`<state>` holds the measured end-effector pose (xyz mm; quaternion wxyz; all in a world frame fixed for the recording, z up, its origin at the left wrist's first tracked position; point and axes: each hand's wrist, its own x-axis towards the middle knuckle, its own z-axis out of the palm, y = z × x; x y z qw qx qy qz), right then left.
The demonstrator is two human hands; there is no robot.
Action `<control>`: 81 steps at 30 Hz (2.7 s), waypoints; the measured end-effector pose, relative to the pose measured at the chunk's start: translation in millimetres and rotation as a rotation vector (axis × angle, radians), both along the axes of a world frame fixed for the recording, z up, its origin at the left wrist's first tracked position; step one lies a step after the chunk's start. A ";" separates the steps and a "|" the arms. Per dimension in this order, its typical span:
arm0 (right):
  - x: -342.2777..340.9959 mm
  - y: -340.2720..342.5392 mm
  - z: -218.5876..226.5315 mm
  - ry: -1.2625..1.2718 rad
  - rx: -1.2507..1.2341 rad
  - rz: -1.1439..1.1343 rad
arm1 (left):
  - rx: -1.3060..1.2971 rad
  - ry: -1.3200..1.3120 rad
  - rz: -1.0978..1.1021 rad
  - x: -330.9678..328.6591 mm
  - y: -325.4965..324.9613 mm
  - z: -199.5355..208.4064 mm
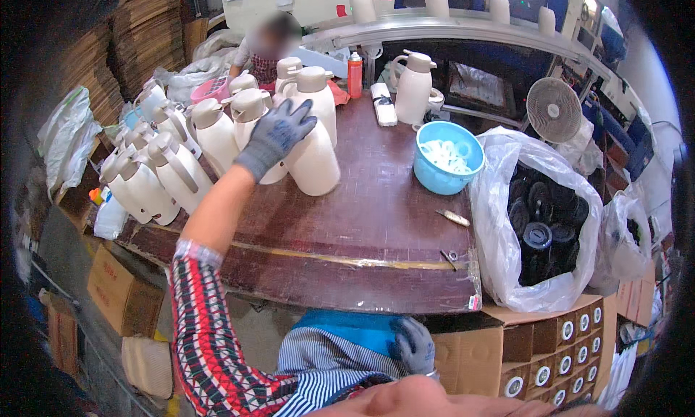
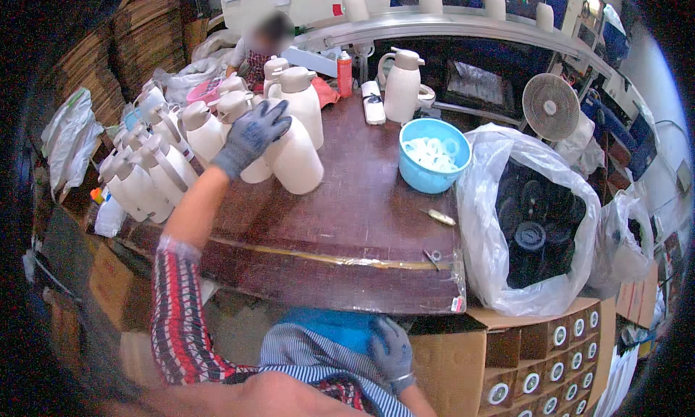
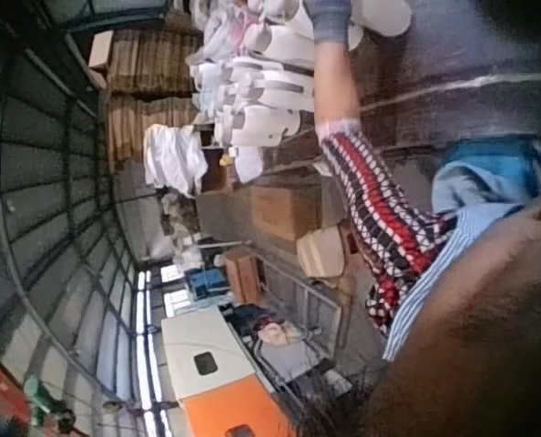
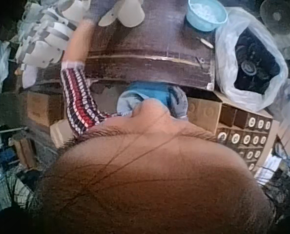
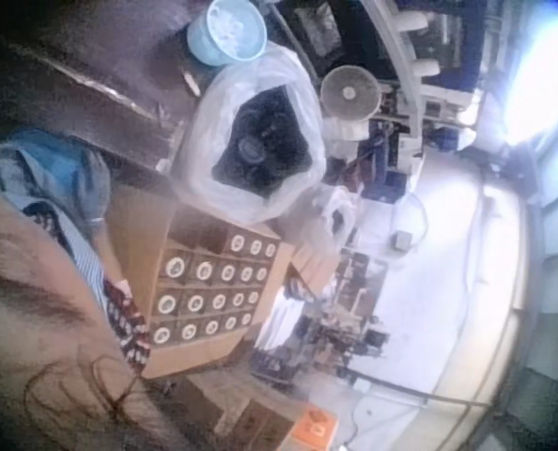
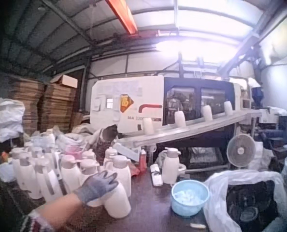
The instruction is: The person assembles white thermos flasks by inserting a metal liner into the body, placing a black lid on top, and screwing it tight. The completed units are placed on a wooden table alongside other finished thermoses.
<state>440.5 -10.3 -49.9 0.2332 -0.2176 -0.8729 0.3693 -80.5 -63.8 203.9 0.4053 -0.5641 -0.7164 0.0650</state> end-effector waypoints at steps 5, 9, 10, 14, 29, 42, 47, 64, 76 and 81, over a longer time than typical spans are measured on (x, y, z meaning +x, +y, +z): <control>-42.4 18.9 32.3 0.437 -0.246 0.022 | 0.422 -0.826 -0.085 90.0 -127.1 -9.8; -25.0 -1.4 97.2 0.781 0.279 0.128 | 0.202 -1.955 -0.105 170.3 -174.1 -89.2; -11.2 -9.7 119.7 0.747 0.420 0.130 | 0.124 -2.071 -0.072 193.2 -180.4 -117.4; 20.5 -39.3 181.7 0.494 0.667 0.211 | 0.019 -1.980 -0.282 272.2 -187.9 -223.4; 73.7 -30.4 130.7 0.368 0.209 0.071 | 0.063 -2.164 -0.180 243.7 -145.1 -298.2; 264.1 24.7 134.8 -0.461 0.436 -0.678 | 0.033 -1.398 -0.256 295.6 -164.7 -303.5; 184.8 -1.2 154.2 -0.175 0.206 -0.227 | -0.061 -1.008 -0.437 301.1 -131.0 -319.5; 218.8 32.9 148.2 -0.507 0.481 -0.640 | 0.571 -1.483 -0.716 318.0 -101.9 -187.3; 269.4 68.8 98.2 -0.879 0.324 -0.268 | 0.572 -1.566 -0.613 283.7 -101.4 -201.8; 260.3 80.1 94.2 -1.008 0.390 -0.170 | 0.552 -1.014 -0.585 308.5 -88.1 -136.8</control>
